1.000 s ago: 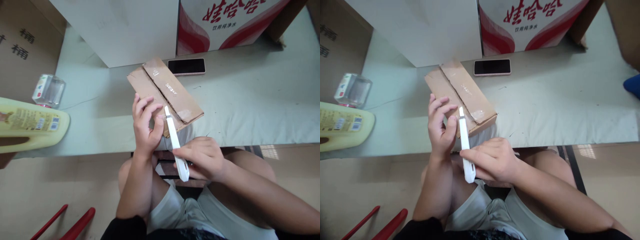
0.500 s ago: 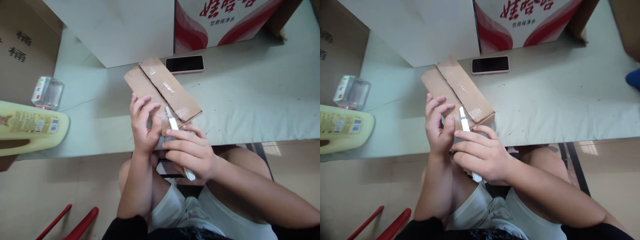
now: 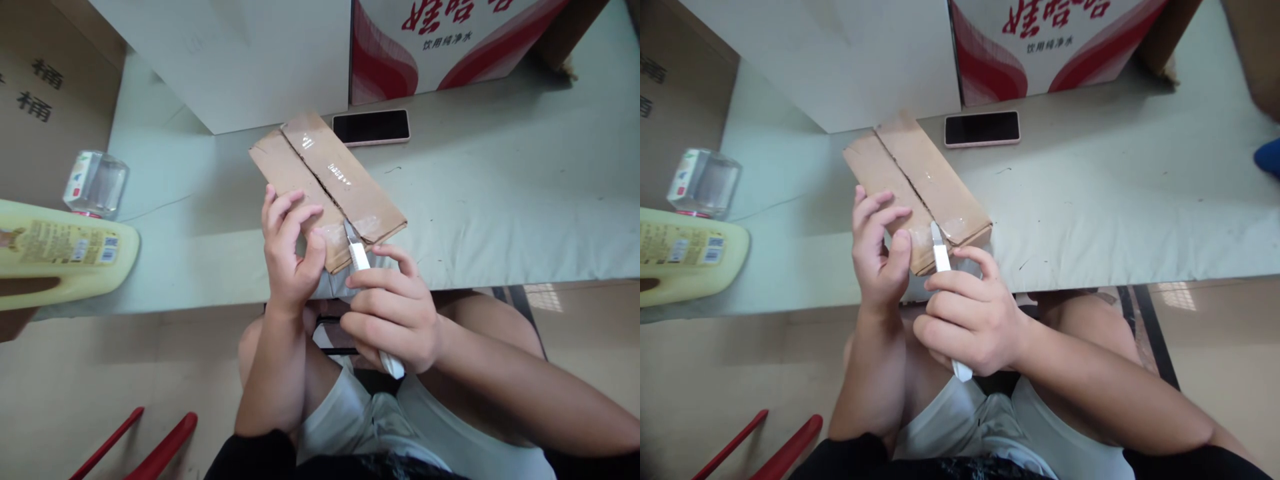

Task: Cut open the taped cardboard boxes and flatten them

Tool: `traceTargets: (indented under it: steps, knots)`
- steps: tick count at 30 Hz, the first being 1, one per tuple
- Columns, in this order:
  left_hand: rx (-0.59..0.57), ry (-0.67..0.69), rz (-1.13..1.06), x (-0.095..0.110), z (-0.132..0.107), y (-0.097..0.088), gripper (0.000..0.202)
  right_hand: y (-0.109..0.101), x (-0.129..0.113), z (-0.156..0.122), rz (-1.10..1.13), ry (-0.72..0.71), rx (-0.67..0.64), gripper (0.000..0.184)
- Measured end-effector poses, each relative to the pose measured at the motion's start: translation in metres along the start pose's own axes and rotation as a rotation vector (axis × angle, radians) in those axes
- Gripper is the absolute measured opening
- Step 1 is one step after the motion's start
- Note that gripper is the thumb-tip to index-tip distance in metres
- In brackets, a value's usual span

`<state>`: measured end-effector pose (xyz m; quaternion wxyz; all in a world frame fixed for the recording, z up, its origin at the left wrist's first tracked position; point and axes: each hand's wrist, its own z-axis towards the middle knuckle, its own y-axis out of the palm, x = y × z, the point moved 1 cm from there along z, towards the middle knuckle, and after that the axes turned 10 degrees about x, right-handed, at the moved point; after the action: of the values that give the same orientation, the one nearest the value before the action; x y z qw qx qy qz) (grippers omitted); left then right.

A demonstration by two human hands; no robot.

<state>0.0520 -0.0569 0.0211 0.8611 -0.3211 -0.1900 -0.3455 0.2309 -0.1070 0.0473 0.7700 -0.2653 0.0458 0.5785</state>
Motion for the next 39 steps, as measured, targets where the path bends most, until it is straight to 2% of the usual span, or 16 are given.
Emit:
traceTargets:
  steps: [18,39]
  knots:
    - [0.001,-0.003,-0.012,0.001,0.001,0.001,0.026,0.000,0.006,0.007,0.052,0.041,-0.003,0.013]
    - [0.001,-0.006,-0.023,0.002,0.002,0.001,0.024,-0.010,-0.002,0.007,0.197,0.120,-0.016,0.014]
